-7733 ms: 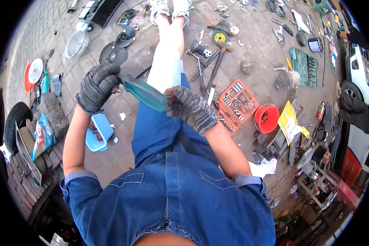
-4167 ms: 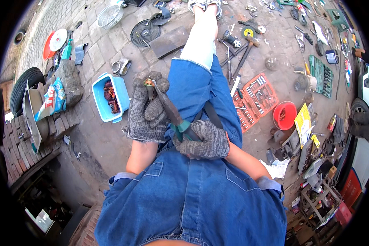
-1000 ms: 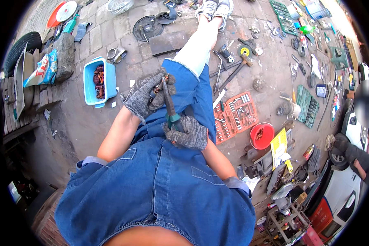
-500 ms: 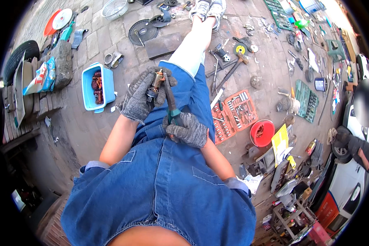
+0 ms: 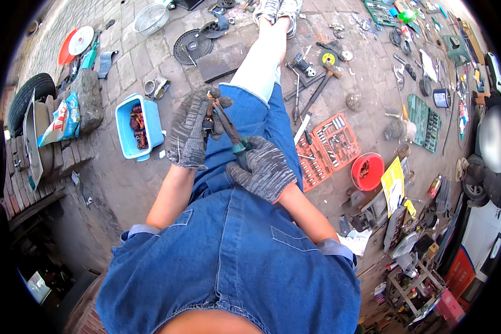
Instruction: The person sits on the ground in a cluttered workshop and uses pliers to strip the insulation from a thick multi-strand copper cable. They then twist the exposed copper strands together by hand and place the prepared wire into a blue plastic bin.
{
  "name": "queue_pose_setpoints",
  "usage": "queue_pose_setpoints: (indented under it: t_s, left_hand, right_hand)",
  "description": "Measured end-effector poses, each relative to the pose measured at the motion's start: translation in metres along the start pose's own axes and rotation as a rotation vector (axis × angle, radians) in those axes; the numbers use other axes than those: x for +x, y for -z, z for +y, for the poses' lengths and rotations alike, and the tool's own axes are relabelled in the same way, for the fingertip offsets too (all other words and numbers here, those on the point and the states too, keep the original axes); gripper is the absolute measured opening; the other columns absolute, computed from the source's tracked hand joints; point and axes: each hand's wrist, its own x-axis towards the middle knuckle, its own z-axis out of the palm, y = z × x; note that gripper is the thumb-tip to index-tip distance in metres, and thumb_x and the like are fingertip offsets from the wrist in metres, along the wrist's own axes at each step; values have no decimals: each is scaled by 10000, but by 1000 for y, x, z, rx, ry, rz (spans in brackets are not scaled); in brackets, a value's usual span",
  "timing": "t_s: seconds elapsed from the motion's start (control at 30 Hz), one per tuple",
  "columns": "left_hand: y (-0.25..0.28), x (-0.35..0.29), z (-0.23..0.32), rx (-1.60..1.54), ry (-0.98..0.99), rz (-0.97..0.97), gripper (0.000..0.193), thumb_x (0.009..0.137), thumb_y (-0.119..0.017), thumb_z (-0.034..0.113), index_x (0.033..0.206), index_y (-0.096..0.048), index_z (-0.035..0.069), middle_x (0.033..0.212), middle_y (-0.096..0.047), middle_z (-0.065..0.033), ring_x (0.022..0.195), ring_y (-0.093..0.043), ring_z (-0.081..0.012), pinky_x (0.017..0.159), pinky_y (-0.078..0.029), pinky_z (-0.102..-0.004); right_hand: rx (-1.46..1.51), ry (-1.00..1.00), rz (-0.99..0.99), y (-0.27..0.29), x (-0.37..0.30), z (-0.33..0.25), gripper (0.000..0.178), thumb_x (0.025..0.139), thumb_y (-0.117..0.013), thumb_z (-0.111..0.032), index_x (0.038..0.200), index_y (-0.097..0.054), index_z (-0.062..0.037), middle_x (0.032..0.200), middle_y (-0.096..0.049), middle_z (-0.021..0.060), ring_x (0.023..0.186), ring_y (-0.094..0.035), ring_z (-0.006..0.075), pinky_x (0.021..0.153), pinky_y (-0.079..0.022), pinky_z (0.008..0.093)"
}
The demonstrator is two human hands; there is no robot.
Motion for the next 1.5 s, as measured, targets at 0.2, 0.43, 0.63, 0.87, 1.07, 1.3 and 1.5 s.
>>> queue_pose_setpoints:
  t_s: [0.2,0.43,0.63,0.87,1.07,1.3,1.5]
  left_hand:
    - [1,-1,-4,190,-103,83,295,932,-415,300,1018,-523,39,880,-633,-82,607,-570,-92,456,-429,-201]
    - [-3,0,-12,82,-90,99,248,894,-508,216,1061,-485,35,904,-623,-98,685,-596,-117,542,-486,-232]
    - [6,3,-8,79,-65,92,238,856,-552,117,1061,-473,24,813,-601,-83,649,-582,-111,512,-452,-205]
    - [14,5,-1,109,-114,185,205,858,-543,101,1034,-470,28,779,-592,-70,625,-560,-92,494,-423,-188]
    - [6,2,5,212,-71,97,233,834,-564,71,1040,-462,29,807,-576,-56,655,-560,-98,547,-463,-205]
    - [12,5,-6,267,-142,84,372,769,-611,-22,1090,-431,28,897,-542,-55,798,-541,-101,678,-489,-239]
    - [15,4,-14,377,-281,81,396,825,-579,64,1180,-415,-1,956,-571,-89,852,-572,-143,691,-489,-255]
  right_hand:
    - [-176,-32,40,-2,3,-1,318,779,-557,-322,834,-615,-14,864,-597,189,854,-563,310,768,-459,383]
    - [-258,-151,-55,-5,6,-10,310,791,-530,-333,834,-622,-40,835,-608,161,842,-565,307,743,-464,393]
    - [-139,-66,153,-9,6,-8,277,762,-588,-313,848,-629,-53,875,-609,160,847,-565,316,737,-466,386]
    - [40,-102,539,-9,12,-11,686,565,-801,-237,1107,-480,35,1049,-542,194,981,-548,332,843,-450,371]
    - [325,-299,118,-43,22,4,629,706,-646,-144,1259,-359,-50,1131,-476,221,1004,-525,370,827,-454,390]
    - [289,-269,142,-50,18,4,646,717,-611,-110,1288,-316,-37,1173,-450,228,1076,-472,382,902,-409,398]
    - [316,-264,137,-51,18,4,709,702,-633,-82,1321,-290,-44,1208,-435,212,1119,-449,340,942,-380,363]
